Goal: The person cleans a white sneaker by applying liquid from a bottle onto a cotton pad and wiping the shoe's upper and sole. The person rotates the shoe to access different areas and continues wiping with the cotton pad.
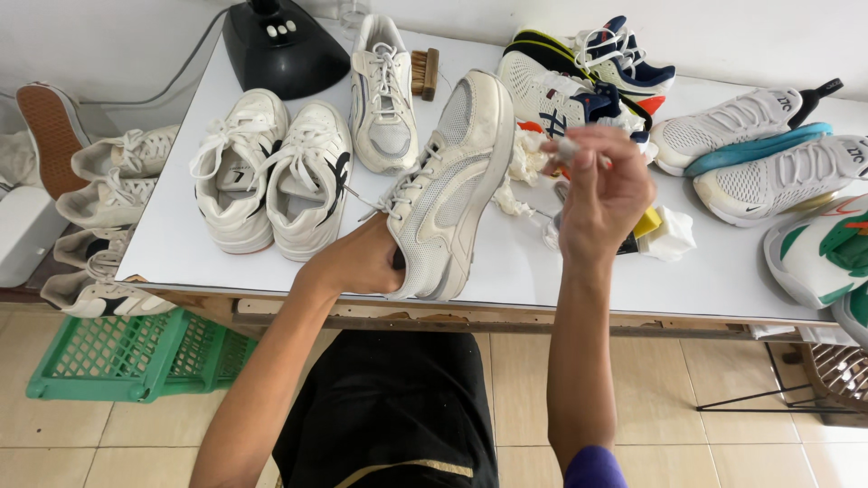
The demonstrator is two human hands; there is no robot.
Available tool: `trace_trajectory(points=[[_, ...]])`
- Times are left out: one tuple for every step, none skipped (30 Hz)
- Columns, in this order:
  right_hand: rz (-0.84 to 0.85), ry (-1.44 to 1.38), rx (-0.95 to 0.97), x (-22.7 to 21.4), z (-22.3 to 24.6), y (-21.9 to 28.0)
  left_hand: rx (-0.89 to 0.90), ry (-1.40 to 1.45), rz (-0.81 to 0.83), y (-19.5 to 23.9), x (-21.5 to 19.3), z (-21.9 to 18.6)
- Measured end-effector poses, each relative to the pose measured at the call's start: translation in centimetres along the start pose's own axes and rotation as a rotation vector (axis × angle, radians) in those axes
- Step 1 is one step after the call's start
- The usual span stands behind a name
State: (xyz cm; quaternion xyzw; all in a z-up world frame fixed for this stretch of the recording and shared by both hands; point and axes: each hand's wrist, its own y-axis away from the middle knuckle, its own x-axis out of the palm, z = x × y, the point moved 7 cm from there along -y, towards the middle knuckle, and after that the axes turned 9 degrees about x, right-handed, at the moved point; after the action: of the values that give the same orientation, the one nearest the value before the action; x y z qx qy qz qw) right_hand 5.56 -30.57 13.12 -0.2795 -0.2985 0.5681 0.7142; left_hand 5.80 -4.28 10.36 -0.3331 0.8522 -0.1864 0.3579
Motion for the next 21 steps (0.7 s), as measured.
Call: trace_trajectory(points=[[0.001, 0.0, 0.001, 0.9, 1.0, -0.9, -0.001, 0.001, -0.001, 0.7, 0.6, 1.7], [0.006, 0.1, 0.025, 1.9, 1.9, -1.9, -0.043, -0.048, 0.072, 1.4, 1.7, 3.7], [0.013, 0.198, 0.047, 3.0, 2.7, -2.9, -0.085, -0.1, 0.144, 2.3, 2.7, 5.6], [0.015, 0.196, 0.046, 3.0, 2.4, -3.5, -0.086, -0.102, 0.142, 2.2, 2.6, 5.3], [0.086, 0.253, 0.043, 3.5, 2.0, -4.1, -0.096, -0.074, 0.151, 2.1, 2.7, 5.1], [0.157, 0.31, 0.041, 3.9, 1.6, -4.7, -0.105, -0.047, 0.161, 1.9, 2.8, 4.9], [0.158, 0.309, 0.038, 4.3, 1.7, -5.0, -0.105, -0.05, 0.159, 1.9, 2.8, 4.7], [0.171, 0.312, 0.024, 4.7, 2.0, -5.2, -0.105, -0.065, 0.165, 1.9, 2.8, 4.6], [0.185, 0.318, 0.011, 5.1, 2.3, -5.4, -0.104, -0.077, 0.171, 1.8, 2.9, 4.5], [0.186, 0.318, 0.01, 5.2, 2.5, -5.5, -0.104, -0.078, 0.169, 1.8, 2.9, 4.7], [0.18, 0.342, 0.009, 5.4, 2.7, -5.6, -0.117, -0.077, 0.182, 1.9, 3.1, 5.0], [0.174, 0.367, 0.008, 5.5, 2.9, -5.7, -0.131, -0.076, 0.194, 2.0, 3.2, 5.2], [0.173, 0.367, 0.009, 5.4, 2.8, -5.8, -0.132, -0.075, 0.195, 1.9, 3.2, 5.0], [0.179, 0.371, 0.012, 5.4, 2.7, -5.9, -0.146, -0.071, 0.204, 1.9, 3.1, 4.9], [0.185, 0.374, 0.014, 5.3, 2.5, -6.0, -0.16, -0.067, 0.213, 1.8, 3.1, 4.7], [0.185, 0.375, 0.015, 5.2, 2.7, -6.0, -0.16, -0.066, 0.213, 1.8, 3.3, 5.0], [0.192, 0.403, 0.03, 5.3, 2.8, -6.0, -0.18, -0.091, 0.222, 2.0, 3.4, 5.4], [0.2, 0.432, 0.045, 5.3, 2.9, -6.0, -0.199, -0.117, 0.231, 2.1, 3.5, 5.7], [0.203, 0.431, 0.046, 5.4, 3.0, -5.9, -0.201, -0.117, 0.228, 2.0, 3.4, 5.7], [0.189, 0.455, 0.064, 5.3, 2.9, -5.8, -0.171, -0.107, 0.22, 1.8, 3.3, 5.5], [0.173, 0.483, 0.085, 5.1, 2.8, -5.6, -0.141, -0.094, 0.217, 1.7, 3.3, 5.3]])
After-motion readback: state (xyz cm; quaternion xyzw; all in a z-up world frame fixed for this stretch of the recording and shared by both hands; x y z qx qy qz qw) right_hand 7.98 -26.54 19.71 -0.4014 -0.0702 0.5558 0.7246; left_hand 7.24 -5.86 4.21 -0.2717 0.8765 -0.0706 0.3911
